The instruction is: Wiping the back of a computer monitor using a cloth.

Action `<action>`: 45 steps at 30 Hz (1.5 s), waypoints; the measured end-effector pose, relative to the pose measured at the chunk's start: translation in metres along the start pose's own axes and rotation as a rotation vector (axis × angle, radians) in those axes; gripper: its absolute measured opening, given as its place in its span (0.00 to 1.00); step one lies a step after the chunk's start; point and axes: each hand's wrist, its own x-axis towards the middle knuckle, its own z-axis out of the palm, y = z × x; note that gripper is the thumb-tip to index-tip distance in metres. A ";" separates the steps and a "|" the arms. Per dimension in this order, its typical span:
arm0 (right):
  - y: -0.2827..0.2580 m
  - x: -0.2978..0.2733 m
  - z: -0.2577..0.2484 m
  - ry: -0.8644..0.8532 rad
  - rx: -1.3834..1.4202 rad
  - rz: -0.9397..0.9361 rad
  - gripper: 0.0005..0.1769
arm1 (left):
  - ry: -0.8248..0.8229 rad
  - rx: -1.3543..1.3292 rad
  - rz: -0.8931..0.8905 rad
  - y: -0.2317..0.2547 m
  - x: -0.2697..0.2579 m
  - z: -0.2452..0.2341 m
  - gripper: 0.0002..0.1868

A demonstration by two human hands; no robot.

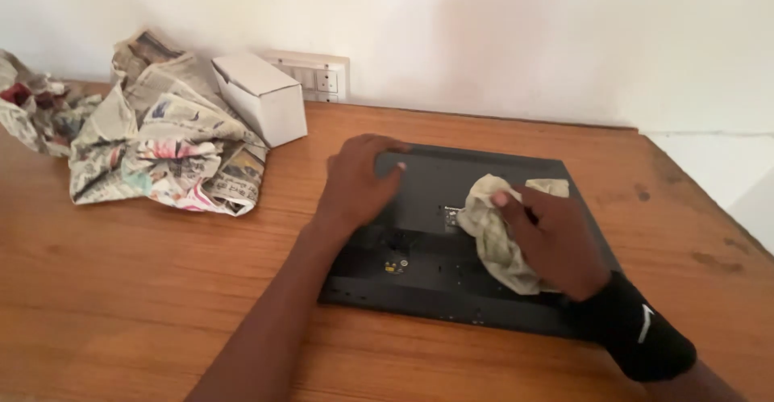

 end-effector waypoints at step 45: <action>-0.043 -0.044 0.014 -0.212 -0.422 -0.893 0.33 | -0.180 -0.133 0.001 0.040 -0.025 -0.004 0.16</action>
